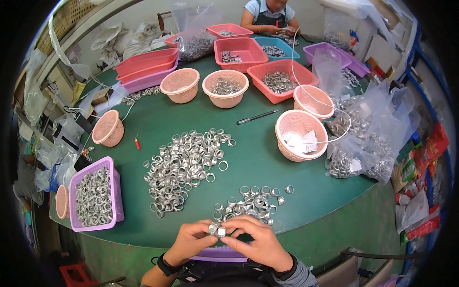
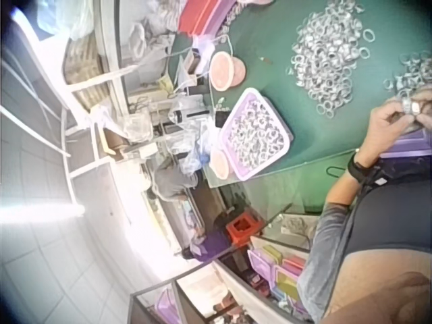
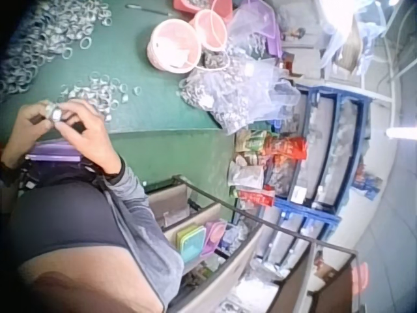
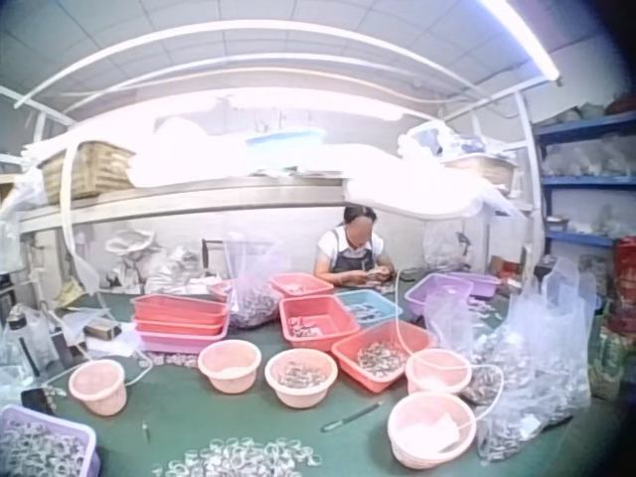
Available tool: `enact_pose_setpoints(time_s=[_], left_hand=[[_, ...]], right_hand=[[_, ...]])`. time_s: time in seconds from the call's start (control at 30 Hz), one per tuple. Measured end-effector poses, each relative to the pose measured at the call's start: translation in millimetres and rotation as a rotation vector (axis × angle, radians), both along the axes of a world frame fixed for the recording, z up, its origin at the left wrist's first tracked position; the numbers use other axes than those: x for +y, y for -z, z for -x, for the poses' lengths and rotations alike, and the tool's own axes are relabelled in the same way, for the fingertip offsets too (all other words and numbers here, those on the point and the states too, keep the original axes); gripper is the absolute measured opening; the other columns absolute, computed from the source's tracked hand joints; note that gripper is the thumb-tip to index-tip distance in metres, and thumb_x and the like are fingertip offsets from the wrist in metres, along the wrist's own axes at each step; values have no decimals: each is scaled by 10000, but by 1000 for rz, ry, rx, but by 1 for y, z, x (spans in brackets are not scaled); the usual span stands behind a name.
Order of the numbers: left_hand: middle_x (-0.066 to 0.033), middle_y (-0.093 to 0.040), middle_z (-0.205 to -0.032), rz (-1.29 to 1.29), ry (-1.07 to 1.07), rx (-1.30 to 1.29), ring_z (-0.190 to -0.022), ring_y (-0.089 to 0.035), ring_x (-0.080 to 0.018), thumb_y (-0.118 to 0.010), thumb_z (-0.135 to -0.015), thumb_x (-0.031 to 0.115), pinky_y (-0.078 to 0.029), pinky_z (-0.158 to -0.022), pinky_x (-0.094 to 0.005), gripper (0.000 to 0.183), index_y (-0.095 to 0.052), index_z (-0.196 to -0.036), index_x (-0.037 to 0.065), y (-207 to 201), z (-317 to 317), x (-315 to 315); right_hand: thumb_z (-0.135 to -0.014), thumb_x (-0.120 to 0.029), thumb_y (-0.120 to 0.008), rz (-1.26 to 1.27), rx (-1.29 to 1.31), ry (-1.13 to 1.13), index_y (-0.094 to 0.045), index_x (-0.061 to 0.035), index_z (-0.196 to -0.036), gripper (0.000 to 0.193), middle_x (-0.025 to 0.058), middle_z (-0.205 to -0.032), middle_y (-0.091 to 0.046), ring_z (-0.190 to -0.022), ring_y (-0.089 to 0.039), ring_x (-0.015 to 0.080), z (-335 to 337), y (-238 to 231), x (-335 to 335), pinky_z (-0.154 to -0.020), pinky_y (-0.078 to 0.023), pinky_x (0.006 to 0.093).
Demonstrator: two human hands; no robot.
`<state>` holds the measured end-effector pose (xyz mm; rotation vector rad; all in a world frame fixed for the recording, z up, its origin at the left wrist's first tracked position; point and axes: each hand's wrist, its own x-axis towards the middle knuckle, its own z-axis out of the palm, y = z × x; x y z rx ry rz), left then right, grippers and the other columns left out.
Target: The person is sorting small metal rings from a pile into plastic containers.
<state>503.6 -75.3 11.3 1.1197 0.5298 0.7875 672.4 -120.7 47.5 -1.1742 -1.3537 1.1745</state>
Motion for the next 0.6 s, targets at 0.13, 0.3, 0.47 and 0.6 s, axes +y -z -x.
enact_pose_setpoints(time_s=[0.13, 0.3, 0.47, 0.6], left_hand=[[-57, -583, -891, -51, -22, 101, -823, -536, -121, -626, -753, 76, -411, -717, -242, 132, -599, -867, 15, -5, 1, 0], [-51, -582, -839, -360, -148, 422, -770, -553, -156, -651, -709, 86, -420, -675, -251, 123, -613, -813, 33, -1, 2, 5], [-23, -547, -771, -948, -197, 846, -689, -516, -204, -646, -668, 135, -411, -605, -302, 100, -613, -732, 66, 40, 8, 7], [-10, -532, -813, -928, -136, 850, -731, -513, -199, -621, -695, 155, -408, -637, -302, 100, -618, -757, 77, 47, 20, 5]], right_hand=[[-689, 19, -638, -96, -36, 33, -553, 11, -986, 309, 108, -947, -546, -774, -564, 144, -3, -1, -1, -689, -475, 247], [-688, 24, -635, -132, -55, 51, -561, 9, -966, 288, 109, -958, -552, -786, -564, 144, -6, 0, -1, -700, -471, 246], [-700, 10, -635, -51, -142, 61, -569, 0, -963, 272, 92, -928, -565, -767, -551, 125, -21, -14, 1, -681, -464, 233], [-714, -57, -641, 97, -226, -165, -577, -10, -955, 253, 67, -845, -582, -709, -545, 102, -40, -40, 25, -624, -462, 222]])
